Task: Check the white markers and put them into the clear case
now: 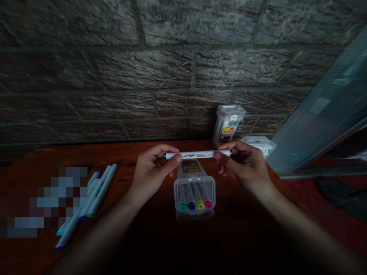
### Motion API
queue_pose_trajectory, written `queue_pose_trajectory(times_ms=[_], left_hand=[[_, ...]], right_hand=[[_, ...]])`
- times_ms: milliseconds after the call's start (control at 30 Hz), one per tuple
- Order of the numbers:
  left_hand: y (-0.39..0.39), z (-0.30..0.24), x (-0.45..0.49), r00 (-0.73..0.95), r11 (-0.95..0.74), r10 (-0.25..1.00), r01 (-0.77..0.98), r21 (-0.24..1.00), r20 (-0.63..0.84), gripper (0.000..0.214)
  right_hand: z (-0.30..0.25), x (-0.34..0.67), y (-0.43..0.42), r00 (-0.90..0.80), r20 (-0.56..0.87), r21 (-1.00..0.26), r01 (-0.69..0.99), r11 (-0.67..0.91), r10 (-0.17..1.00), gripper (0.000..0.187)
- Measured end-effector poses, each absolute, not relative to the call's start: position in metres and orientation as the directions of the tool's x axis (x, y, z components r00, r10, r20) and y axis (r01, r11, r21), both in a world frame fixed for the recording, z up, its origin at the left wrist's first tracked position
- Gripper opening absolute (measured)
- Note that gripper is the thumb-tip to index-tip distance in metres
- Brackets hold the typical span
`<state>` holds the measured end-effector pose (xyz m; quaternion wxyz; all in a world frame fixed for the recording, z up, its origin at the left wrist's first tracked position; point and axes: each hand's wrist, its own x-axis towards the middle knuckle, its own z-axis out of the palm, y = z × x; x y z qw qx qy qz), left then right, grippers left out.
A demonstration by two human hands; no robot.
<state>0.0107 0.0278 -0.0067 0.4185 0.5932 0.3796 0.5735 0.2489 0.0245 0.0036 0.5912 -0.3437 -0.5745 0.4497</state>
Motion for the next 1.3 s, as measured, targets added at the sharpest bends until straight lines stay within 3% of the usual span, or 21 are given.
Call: queue_pose_trajectory(times_ms=[933, 1300], left_hand=[[0.0259, -0.0045, 0.0117, 0.050, -0.354, 0.933, -0.052, 0.934, 0.357, 0.016], [0.0256, 0.0014, 0.0126, 0.041, -0.214, 0.971, -0.299, 0.930, 0.236, 0.018]], right_hand=[[0.0040, 0.2497, 0.0238, -0.067, 0.367, -0.927, -0.104, 0.360, 0.928, 0.022], [0.0063, 0.2513, 0.0226, -0.076, 0.293, -0.932, -0.245, 0.267, 0.953, 0.018]])
